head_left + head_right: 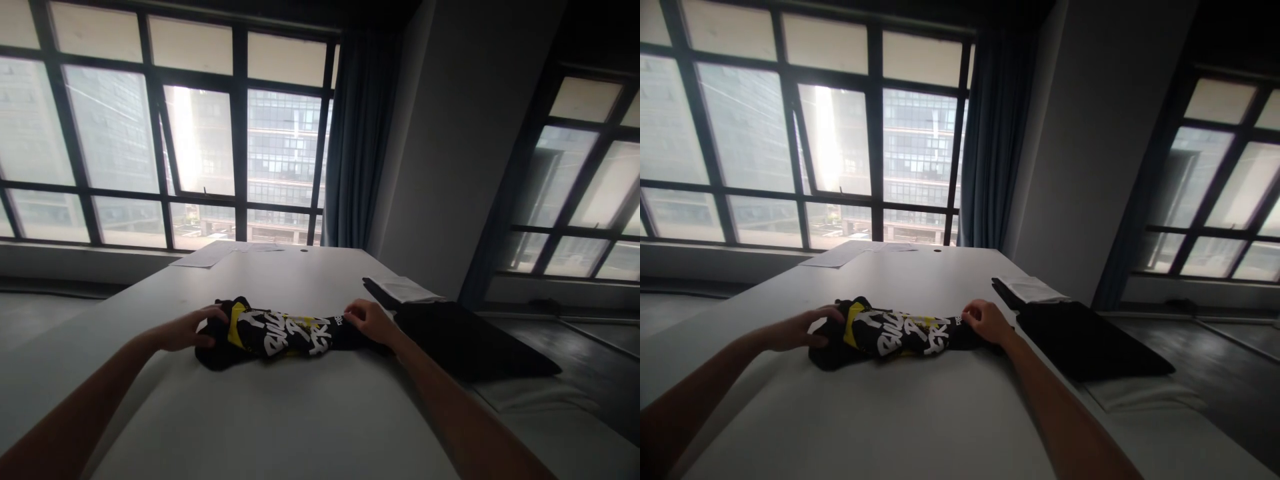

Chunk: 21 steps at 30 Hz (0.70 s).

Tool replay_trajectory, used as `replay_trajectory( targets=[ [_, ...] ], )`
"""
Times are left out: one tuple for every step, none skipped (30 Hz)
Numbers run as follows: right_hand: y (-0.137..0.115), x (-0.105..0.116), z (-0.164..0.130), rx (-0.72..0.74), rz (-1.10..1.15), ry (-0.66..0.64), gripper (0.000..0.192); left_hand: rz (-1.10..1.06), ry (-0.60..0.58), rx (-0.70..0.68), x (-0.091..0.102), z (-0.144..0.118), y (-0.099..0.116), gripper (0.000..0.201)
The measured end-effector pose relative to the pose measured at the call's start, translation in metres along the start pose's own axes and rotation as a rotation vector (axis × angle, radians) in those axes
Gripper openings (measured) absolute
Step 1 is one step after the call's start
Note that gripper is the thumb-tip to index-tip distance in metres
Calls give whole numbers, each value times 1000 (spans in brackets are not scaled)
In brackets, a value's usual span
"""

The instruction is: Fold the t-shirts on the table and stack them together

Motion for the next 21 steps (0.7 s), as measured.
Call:
replay_trajectory(
  targets=[
    [-3,-11,-3,13,60,-146,28,36,-75,37,-5,-4,-5,52],
    [-6,-22,-7,26,95,-279,31,49,-141,73,-10,-7,-10,53],
    [-7,-31,-11,41,102,-371,35,45,-193,95,-15,-9,-14,56],
    [-6,-36,-13,55,86,-410,40,34,-217,100,-19,-9,-16,58],
    [-3,-39,-13,66,59,-401,46,26,-209,85,-21,-8,-17,56],
    [0,-40,-12,73,29,-365,50,26,-182,58,-22,-4,-16,51],
    [3,-41,-10,72,-1,-315,51,35,-149,23,-23,0,-16,44],
    [7,-41,-7,63,-33,-263,47,57,-115,-7,-23,3,-15,38],
    [11,-41,-4,52,-72,-210,42,88,-74,-35,-22,7,-14,35],
    [14,-41,-2,39,-123,-159,36,120,-31,-63,-19,10,-13,34],
    [16,-40,0,23,-182,-112,30,145,20,-99,-15,13,-10,35],
    [18,-40,2,7,-244,-77,25,160,87,-141,-9,14,-6,36],
    [18,-38,4,-4,-295,-53,21,162,171,-188,-1,14,-1,37],
    [19,-36,5,-9,-322,-36,19,146,265,-236,9,12,4,38],
    [19,-33,6,-13,-319,-23,18,105,351,-277,19,10,9,40],
    [20,-28,6,-16,-284,-7,19,36,426,-301,29,7,12,40],
    [21,-21,7,-21,-219,15,21,-58,492,-300,38,4,12,41],
    [23,-11,8,-29,-138,49,25,-174,565,-271,47,1,9,41],
    [26,-1,8,-41,-54,96,28,-295,643,-228,55,-2,5,41],
    [29,12,8,-56,21,159,32,-399,718,-183,61,-6,0,41],
    [33,24,7,-70,81,230,35,-480,807,-132,67,-12,-5,41]
  ],
)
Point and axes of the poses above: each hand's wrist, its own z-axis towards the middle knuckle, its own x-axis out of the back of the hand, y = z × x, the point moved 9 cm from there along z, towards the middle knuckle, and after that the axes turned 8 degrees about -x, right-handed, at the moved point
